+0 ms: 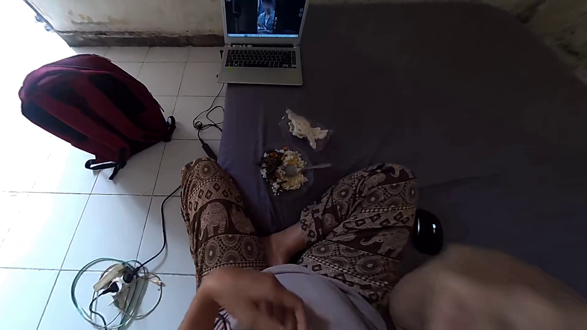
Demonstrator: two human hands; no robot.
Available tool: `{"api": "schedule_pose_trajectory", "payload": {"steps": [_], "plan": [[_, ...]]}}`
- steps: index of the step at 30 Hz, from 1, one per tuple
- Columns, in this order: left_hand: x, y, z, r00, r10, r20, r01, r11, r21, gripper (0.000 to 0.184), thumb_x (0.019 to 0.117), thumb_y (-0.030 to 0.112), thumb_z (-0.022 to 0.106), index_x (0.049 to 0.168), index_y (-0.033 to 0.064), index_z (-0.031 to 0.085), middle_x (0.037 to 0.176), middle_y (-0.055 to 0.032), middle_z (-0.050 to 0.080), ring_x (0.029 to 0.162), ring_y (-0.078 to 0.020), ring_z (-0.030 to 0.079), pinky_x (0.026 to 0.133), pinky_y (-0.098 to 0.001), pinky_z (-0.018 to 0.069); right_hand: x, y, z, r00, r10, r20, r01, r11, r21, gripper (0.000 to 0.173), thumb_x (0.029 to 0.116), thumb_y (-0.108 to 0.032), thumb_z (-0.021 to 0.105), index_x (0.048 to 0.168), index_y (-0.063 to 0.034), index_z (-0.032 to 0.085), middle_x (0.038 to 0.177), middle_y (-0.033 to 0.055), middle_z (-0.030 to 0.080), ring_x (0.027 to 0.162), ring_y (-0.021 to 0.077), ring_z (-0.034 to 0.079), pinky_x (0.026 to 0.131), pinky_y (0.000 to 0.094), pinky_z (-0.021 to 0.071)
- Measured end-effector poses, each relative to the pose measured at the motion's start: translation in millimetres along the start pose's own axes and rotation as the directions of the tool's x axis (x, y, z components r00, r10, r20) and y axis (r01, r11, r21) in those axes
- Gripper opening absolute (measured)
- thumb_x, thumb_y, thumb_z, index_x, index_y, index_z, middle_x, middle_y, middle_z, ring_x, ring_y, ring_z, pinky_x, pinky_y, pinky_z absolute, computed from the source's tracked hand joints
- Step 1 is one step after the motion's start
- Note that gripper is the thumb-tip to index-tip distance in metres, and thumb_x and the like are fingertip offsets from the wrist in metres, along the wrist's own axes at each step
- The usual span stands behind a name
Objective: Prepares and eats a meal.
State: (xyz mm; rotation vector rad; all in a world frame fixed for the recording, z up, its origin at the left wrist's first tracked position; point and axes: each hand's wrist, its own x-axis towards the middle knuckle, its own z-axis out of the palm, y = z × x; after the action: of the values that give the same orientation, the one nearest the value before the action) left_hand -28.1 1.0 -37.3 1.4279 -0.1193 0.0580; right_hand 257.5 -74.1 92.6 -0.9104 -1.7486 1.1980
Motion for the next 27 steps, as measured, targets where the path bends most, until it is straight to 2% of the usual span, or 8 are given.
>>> {"api": "schedule_pose_trajectory", "payload": {"steps": [2, 4, 7, 9, 12, 15, 22, 27], "plan": [[-6.6, -23.5, -22.6, 0.962, -0.203, -0.180, 0.201, 0.979, -0.031, 0.044, 0.1037, 0.037, 0.051, 0.115, -0.0027, 0.067, 0.092, -0.0059, 0.072, 0.079, -0.0071, 0.067, 0.074, -0.0273, 0.0568, 12.3, 75.5, -17.3, 0.990, -0.124, -0.068, 0.127, 0.991, 0.031, 0.034, 0.1028, -0.049, 0.055, 0.113, -0.0206, 0.070, 0.103, -0.0087, 0.073, 0.094, 0.0023, 0.069, 0.080, 0.0216, 0.0585], [0.8, -47.7, -48.3, 0.791, -0.429, -0.435, 0.425, 0.898, -0.113, 0.043, 0.1077, 0.029, 0.043, 0.126, -0.0066, 0.058, 0.102, -0.0134, 0.070, 0.086, -0.0157, 0.068, 0.080, -0.0353, 0.0580, 20.1, 139.6, -33.0, 0.923, 0.215, -0.320, -0.172, 0.972, 0.158, 0.028, 0.1024, -0.025, 0.056, 0.120, -0.0054, 0.067, 0.109, -0.0026, 0.072, 0.102, 0.0077, 0.068, 0.090, 0.0276, 0.0575], [24.9, -71.9, -79.9, 0.445, -0.592, -0.672, 0.534, 0.778, -0.331, 0.041, 0.1103, 0.019, 0.044, 0.140, -0.0079, 0.045, 0.128, -0.0257, 0.059, 0.106, -0.0281, 0.066, 0.093, -0.0416, 0.0542, 33.6, 199.2, -43.8, 0.384, 0.714, -0.585, -0.343, 0.699, 0.627, 0.027, 0.1087, -0.006, 0.037, 0.132, 0.0017, 0.048, 0.105, 0.0050, 0.062, 0.089, 0.0098, 0.066, 0.082, 0.0265, 0.0552], [35.1, -77.9, -93.1, 0.358, -0.539, -0.763, 0.516, 0.795, -0.319, 0.038, 0.1097, 0.013, 0.043, 0.141, -0.0086, 0.043, 0.134, -0.0267, 0.054, 0.108, -0.0285, 0.066, 0.093, -0.0402, 0.0547, 33.4, 221.4, -48.4, 0.270, 0.702, -0.660, -0.355, 0.709, 0.609, 0.030, 0.1092, -0.005, 0.037, 0.137, 0.0028, 0.045, 0.112, 0.0093, 0.058, 0.091, 0.0122, 0.064, 0.081, 0.0281, 0.0541], [40.2, -88.1, -107.5, 0.228, -0.256, -0.939, 0.608, 0.791, -0.068, 0.035, 0.1016, 0.000, 0.045, 0.133, -0.0153, 0.048, 0.130, -0.0329, 0.055, 0.110, -0.0366, 0.062, 0.095, -0.0449, 0.0508, 35.4, 238.2, -46.8, 0.532, 0.348, -0.772, -0.543, 0.839, 0.004, 0.029, 0.1019, 0.000, 0.052, 0.126, 0.0148, 0.058, 0.131, 0.0295, 0.057, 0.118, 0.0307, 0.059, 0.096, 0.0389, 0.0509], [44.2, -95.5, -113.2, 0.108, -0.088, -0.990, 0.625, 0.781, -0.001, 0.034, 0.0978, -0.003, 0.047, 0.129, -0.0156, 0.050, 0.125, -0.0315, 0.058, 0.103, -0.0344, 0.063, 0.090, -0.0422, 0.0509, 59.8, 247.0, -51.8, 0.721, 0.141, -0.679, -0.548, 0.715, -0.434, 0.028, 0.0954, -0.004, 0.063, 0.120, 0.0083, 0.068, 0.134, 0.0349, 0.056, 0.128, 0.0514, 0.051, 0.106, 0.0569, 0.0429], [45.4, -99.5, -103.7, 0.081, -0.113, -0.990, 0.548, 0.835, -0.050, 0.033, 0.0987, -0.002, 0.049, 0.129, -0.0130, 0.051, 0.128, -0.0289, 0.056, 0.095, -0.0281, 0.064, 0.084, -0.0374, 0.0527, 133.0, 272.7, -79.3, 0.780, 0.369, -0.505, -0.625, 0.475, -0.619, 0.069, 0.0944, -0.007, 0.069, 0.153, 0.0086, 0.035, 0.158, 0.0347, 0.032, 0.150, 0.0485, 0.027, 0.123, 0.0562, 0.0225], [45.8, -100.4, -105.8, 0.016, -0.118, -0.993, 0.498, 0.862, -0.094, 0.032, 0.0986, -0.003, 0.050, 0.129, -0.0127, 0.052, 0.127, -0.0283, 0.057, 0.095, -0.0274, 0.063, 0.084, -0.0373, 0.0523, 163.3, 273.2, -94.6, 0.719, 0.463, -0.518, -0.692, 0.410, -0.594, 0.050, 0.0971, 0.001, 0.060, 0.146, 0.0057, 0.047, 0.141, 0.0334, 0.052, 0.129, 0.0505, 0.053, 0.105, 0.0626, 0.0430]]}}
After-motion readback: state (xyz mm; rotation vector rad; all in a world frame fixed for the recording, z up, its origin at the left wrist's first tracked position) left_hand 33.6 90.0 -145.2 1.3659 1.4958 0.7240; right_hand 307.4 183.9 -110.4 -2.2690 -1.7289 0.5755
